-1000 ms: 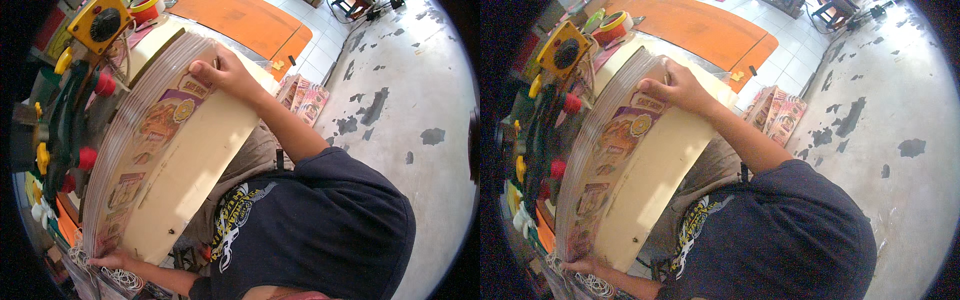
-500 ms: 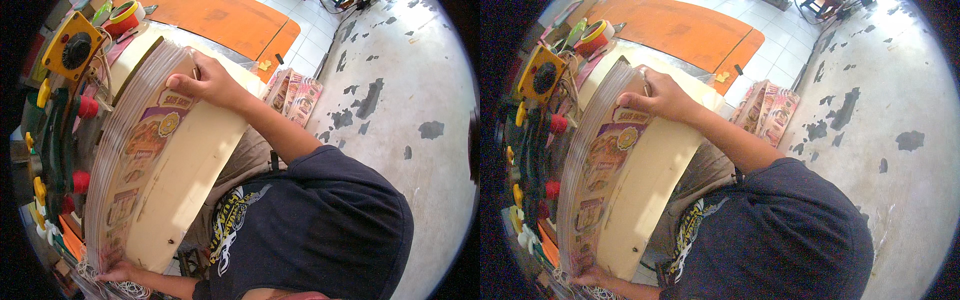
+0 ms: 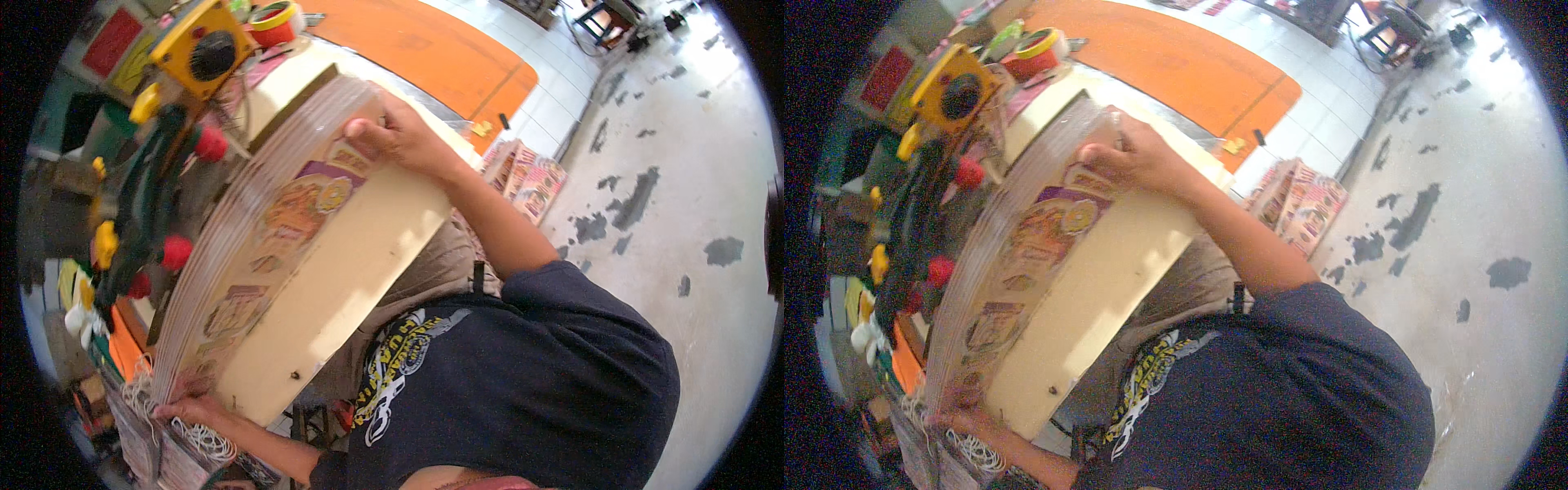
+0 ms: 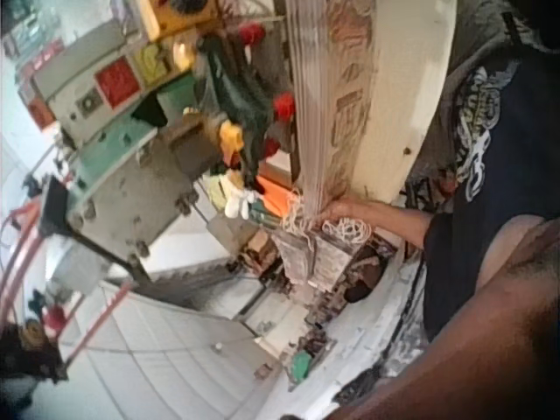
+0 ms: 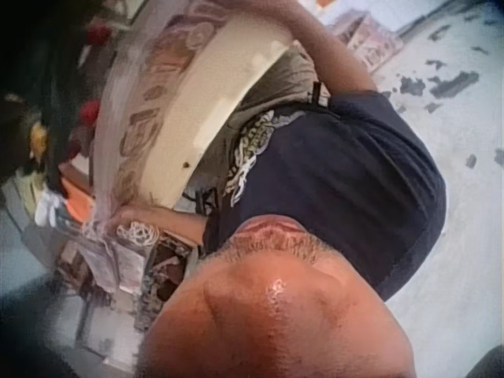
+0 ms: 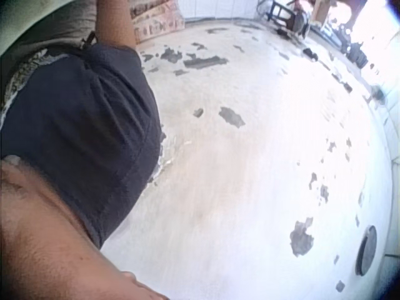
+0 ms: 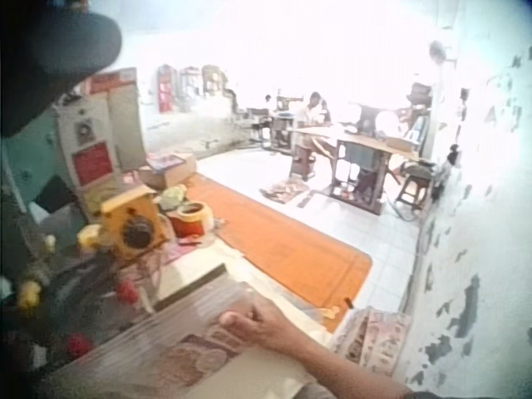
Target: The person aligns stacks of plastic sauce sachets inside a sealing machine, holds the edges as they are processed, and moves the sealed stacks to a pile on the table.
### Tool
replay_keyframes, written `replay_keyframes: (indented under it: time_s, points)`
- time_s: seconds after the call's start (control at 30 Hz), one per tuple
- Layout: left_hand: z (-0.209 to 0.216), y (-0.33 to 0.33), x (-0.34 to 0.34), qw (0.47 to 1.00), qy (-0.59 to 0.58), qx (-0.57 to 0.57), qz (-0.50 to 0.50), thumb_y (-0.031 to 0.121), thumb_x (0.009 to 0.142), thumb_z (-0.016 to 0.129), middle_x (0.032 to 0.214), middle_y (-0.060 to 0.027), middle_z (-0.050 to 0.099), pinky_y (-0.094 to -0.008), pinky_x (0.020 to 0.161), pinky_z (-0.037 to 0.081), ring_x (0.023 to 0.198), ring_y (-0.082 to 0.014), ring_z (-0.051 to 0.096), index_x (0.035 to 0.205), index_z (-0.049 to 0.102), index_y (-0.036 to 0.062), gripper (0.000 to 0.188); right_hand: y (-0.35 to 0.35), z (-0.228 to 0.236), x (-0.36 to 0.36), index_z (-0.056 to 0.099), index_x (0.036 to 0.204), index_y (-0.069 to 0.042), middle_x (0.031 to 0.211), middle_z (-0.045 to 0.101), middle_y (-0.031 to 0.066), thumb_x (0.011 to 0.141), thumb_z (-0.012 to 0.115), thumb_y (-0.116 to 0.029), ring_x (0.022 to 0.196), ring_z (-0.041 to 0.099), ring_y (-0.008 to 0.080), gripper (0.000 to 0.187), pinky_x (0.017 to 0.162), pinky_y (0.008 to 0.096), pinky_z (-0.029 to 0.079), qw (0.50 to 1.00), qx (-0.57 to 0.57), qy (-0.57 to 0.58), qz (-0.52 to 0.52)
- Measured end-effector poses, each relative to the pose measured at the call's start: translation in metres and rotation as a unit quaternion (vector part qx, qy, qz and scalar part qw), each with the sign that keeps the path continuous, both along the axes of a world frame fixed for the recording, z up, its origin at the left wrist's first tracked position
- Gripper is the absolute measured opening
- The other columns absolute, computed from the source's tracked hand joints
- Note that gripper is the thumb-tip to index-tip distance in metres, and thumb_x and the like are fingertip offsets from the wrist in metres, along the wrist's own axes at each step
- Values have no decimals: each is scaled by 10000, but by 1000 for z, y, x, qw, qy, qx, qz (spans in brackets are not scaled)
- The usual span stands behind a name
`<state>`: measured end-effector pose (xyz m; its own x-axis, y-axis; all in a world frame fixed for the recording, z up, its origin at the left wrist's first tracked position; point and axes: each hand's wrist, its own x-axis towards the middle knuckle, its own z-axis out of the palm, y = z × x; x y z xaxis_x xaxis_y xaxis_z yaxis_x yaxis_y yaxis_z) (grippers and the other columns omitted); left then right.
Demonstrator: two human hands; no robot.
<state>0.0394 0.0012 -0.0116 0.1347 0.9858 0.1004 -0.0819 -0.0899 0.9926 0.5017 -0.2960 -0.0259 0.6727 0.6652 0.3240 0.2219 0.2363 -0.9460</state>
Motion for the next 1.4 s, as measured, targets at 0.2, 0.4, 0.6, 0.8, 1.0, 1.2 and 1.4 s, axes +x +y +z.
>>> replay_keyframes:
  time_s: [0.2, 0.4, 0.6, 0.8, 1.0, 1.2, 1.4]
  points:
    - [-10, 10, -35, 986, 88, -18, 144, 929, 864, 272, 1186, -168, 697, -426, 828, 597, 971, -301, 702, 1287, 616, -49, 1119, -23, 9, -2, 608, 1242, 9, 1120, 696, 107, 980, 671, -515, 1038, 644, 177, 589, 904, 342, 527, 996, -85, -20, -28]
    - [22, -50, -58, 962, 213, -133, 103, 750, 968, 432, 1535, -197, 410, -377, 1151, 355, 1380, -270, 434, 1574, 226, -65, 1037, -68, 46, 10, 710, 1113, -1, 961, 741, 92, 976, 635, -576, 845, 710, 157, 595, 766, 307, 572, 964, -263, 23, -16]
    - [39, -127, -27, 953, 111, -187, -212, 296, 965, 728, 1136, -93, 660, -326, 891, 561, 995, -190, 670, 1335, 511, -17, 531, -91, 69, 72, 732, 1050, 6, 855, 743, 90, 937, 619, -683, 686, 726, 141, 708, 608, 270, 589, 893, -450, 19, -20]
    - [23, -172, 50, 927, -41, -276, -251, 172, 968, 701, 1185, -159, 663, -368, 891, 589, 1027, -229, 693, 1334, 504, -43, 467, -111, 60, 156, 736, 1053, 33, 908, 746, 147, 903, 601, -745, 726, 723, 212, 804, 644, 336, 579, 879, -466, -58, -76]
    - [8, -205, 90, 929, -47, -264, -256, 271, 1016, 608, 1107, -168, 679, -365, 722, 634, 903, -242, 729, 1339, 493, -41, 463, -143, 82, 143, 707, 954, -3, 821, 700, 125, 948, 655, -599, 832, 713, 196, 598, 745, 350, 561, 843, -266, -259, -390]
    - [13, -228, 120, 895, -96, -343, -268, 191, 1026, 616, 1181, -169, 674, -364, 851, 615, 1010, -224, 717, 1312, 508, -38, 383, -176, 74, 39, 667, 825, -22, 726, 705, 80, 1025, 523, -598, 626, 687, 171, 627, 562, 295, 500, 913, -343, -71, -206]
    - [5, -256, 154, 899, -96, -302, -302, 341, 1049, 568, 1087, -149, 700, -364, 667, 612, 864, -229, 727, 1276, 559, -42, 445, -182, 44, -42, 692, 1016, 40, 928, 758, 202, 1034, 244, -716, 752, 766, 242, 878, 595, 286, 593, 917, -299, 228, 137]
